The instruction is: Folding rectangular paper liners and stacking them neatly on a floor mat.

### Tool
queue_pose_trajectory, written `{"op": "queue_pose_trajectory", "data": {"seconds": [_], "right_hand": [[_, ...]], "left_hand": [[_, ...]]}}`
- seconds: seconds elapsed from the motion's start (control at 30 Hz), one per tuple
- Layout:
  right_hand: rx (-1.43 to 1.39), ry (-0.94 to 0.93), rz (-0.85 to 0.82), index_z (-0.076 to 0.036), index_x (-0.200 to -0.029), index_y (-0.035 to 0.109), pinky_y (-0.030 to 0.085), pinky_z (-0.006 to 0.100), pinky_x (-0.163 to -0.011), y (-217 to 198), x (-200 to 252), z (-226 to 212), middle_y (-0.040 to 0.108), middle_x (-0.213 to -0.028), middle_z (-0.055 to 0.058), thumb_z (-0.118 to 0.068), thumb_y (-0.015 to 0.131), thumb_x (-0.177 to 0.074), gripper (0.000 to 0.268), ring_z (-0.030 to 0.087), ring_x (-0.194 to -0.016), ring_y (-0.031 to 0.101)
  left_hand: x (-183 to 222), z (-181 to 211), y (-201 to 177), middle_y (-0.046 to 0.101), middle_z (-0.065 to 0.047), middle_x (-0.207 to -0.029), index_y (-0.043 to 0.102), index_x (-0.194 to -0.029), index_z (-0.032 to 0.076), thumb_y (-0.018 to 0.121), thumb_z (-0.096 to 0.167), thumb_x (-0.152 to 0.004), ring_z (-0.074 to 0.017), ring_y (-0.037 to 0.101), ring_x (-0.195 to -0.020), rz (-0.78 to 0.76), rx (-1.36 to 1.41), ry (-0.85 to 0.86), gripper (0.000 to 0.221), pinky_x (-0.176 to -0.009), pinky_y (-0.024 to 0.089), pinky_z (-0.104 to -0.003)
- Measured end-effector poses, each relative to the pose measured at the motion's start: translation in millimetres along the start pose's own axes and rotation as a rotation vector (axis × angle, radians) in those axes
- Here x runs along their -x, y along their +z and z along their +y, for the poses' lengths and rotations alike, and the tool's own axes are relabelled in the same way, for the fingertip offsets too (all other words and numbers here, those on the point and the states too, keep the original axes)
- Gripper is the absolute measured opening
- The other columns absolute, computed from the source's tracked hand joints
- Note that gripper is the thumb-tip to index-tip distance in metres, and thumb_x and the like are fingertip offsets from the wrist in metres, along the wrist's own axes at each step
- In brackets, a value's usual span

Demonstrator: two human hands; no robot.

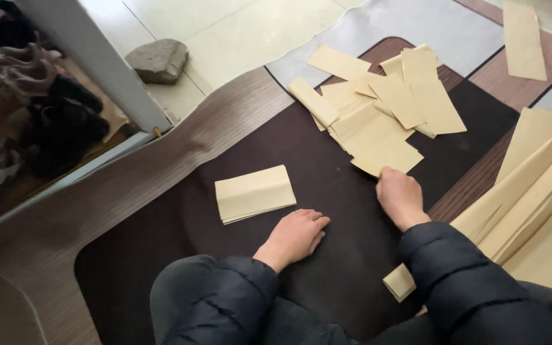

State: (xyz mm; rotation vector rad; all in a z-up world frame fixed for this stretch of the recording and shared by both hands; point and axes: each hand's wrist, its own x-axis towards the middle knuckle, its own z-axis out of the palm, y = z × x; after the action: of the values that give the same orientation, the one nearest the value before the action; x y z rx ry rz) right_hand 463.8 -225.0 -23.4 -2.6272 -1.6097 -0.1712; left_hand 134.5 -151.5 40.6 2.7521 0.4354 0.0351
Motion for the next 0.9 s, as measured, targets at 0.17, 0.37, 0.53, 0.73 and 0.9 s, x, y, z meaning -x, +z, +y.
{"op": "queue_pose_trajectory", "data": {"seconds": [0.17,0.37,0.53,0.73,0.9], "right_hand": [[-0.194,0.151,-0.196,-0.014,-0.095,0.081,0.067,0.055,-0.089,-0.3,11.5,12.6,0.085,-0.100,0.020,-0.053,0.080,-0.097,0.038,0.050,-0.106,0.082],[-0.235,0.136,-0.345,-0.017,-0.103,0.085,0.066,0.056,-0.096,-16.5,22.8,10.6,0.087,-0.109,0.019,-0.053,0.082,-0.095,0.037,0.047,-0.114,0.082],[-0.068,-0.111,-0.397,-0.014,-0.154,0.067,0.066,0.060,-0.108,-23.6,35.4,-8.2,0.072,-0.147,0.024,-0.051,0.087,-0.093,0.074,0.048,-0.130,0.077],[0.022,-0.227,-0.338,-0.016,-0.138,0.074,0.069,0.054,-0.096,13.3,36.1,-2.8,0.077,-0.120,0.016,-0.035,0.070,-0.102,0.040,0.047,-0.116,0.081],[0.023,0.020,-0.268,-0.034,-0.122,0.086,0.069,0.055,-0.090,1.3,30.0,7.8,0.088,-0.106,0.015,-0.041,0.058,-0.102,0.034,0.045,-0.106,0.085]], "left_hand": [[10.8,6.5,-13.7,0.080,-0.016,-0.133,0.073,-0.145,0.007,0.063,0.024,-0.113,-0.0334,0.074,-0.135,0.051,0.033,-0.013,0.037,-0.114,0.057,-0.045],[15.4,11.1,-17.1,0.082,-0.015,-0.124,0.075,-0.143,0.008,0.063,0.025,-0.113,-0.0338,0.080,-0.120,0.069,0.047,-0.036,0.037,-0.102,0.063,-0.045],[18.1,11.7,-13.7,0.084,-0.013,-0.118,0.076,-0.140,0.010,0.063,0.026,-0.112,-0.0329,0.081,-0.113,0.064,0.039,-0.062,0.035,-0.096,0.065,-0.045],[19.2,13.0,-15.8,0.083,-0.013,-0.112,0.076,-0.139,0.010,0.063,0.025,-0.111,-0.0345,0.082,-0.108,0.052,0.034,-0.053,0.035,-0.092,0.067,-0.045],[19.9,15.7,-27.8,0.083,-0.012,-0.112,0.077,-0.139,0.009,0.062,0.025,-0.113,-0.0321,0.082,-0.108,0.050,0.044,-0.063,0.034,-0.092,0.067,-0.043]]}}
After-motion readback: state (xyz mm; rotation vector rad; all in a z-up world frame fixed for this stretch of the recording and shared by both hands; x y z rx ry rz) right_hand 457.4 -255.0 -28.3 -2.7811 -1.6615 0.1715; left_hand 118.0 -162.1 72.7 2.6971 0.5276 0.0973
